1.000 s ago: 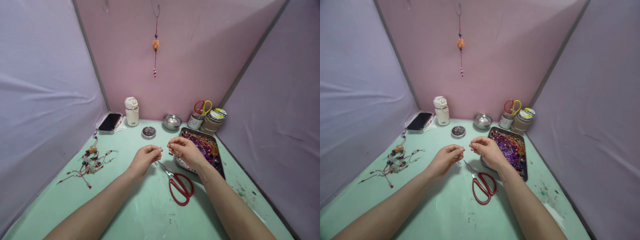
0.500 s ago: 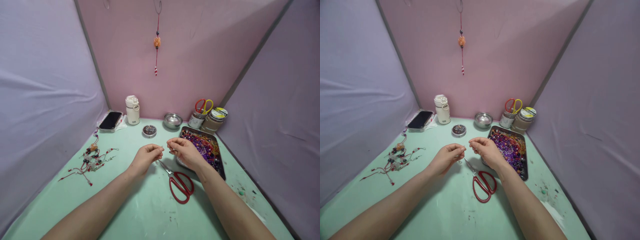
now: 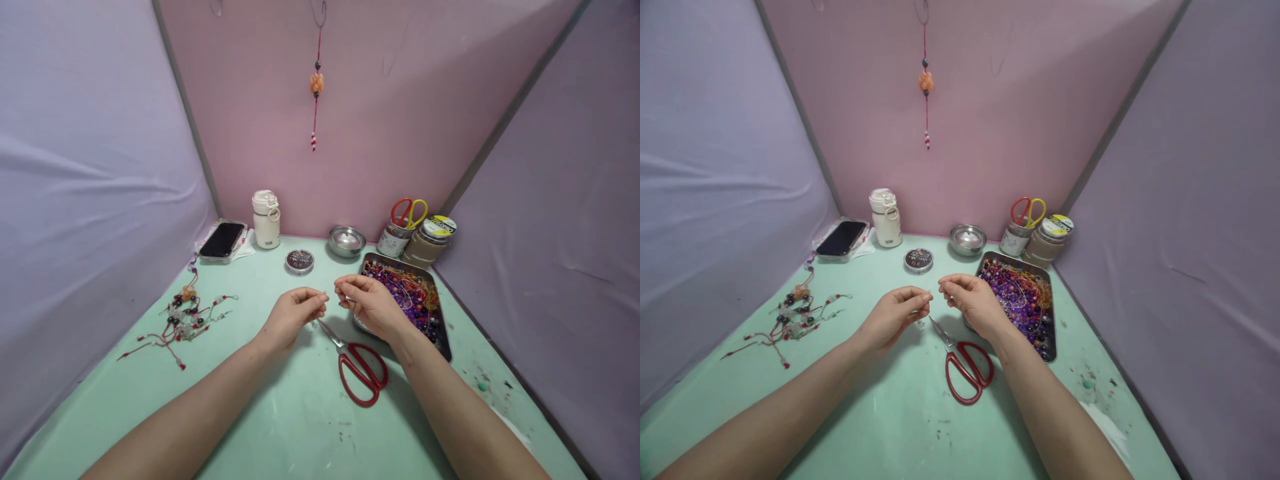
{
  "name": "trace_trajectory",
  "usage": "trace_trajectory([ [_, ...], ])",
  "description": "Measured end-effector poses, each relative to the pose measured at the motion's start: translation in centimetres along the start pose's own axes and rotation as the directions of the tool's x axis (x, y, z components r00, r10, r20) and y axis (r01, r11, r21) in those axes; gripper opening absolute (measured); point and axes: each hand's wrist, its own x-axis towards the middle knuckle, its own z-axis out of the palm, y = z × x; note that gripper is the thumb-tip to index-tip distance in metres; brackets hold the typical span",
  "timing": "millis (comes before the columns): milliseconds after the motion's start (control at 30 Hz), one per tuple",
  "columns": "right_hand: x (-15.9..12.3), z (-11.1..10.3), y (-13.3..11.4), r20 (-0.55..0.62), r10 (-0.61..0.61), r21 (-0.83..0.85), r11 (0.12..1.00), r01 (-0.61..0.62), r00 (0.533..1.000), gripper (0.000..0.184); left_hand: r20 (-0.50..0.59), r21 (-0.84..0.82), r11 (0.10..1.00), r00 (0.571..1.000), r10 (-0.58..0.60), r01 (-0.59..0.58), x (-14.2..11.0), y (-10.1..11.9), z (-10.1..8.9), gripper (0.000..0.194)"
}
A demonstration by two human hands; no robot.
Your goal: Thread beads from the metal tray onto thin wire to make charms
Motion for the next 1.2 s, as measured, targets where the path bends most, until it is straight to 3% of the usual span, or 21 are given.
trace_trajectory([
  [367, 0.06, -0.14, 0.3, 0.029, 0.001, 0.013, 1.0, -0.002, 1.0, 0.016, 0.007, 0.001, 1.0, 1.0, 0.004, -0.004, 0.05, -0.21, -0.1, 0.021],
  [767, 0.22, -0.16, 0.79, 0.05, 0.103, 0.163, 0.98, -0.11, 0.993, 0.021, -0.016, -0.017, 1.0, 1.0, -0.006, 0.006, -0.17, 0.15, 0.2, 0.022],
  [1200, 0.22, -0.09, 0.83, 0.04, 0.105, 0.174, 0.978, -0.11, 0.994, 0.021, -0.031, -0.013, 1.0, 1.0, 0.006, -0.007, -0.14, -0.06, 0.09, 0.024],
])
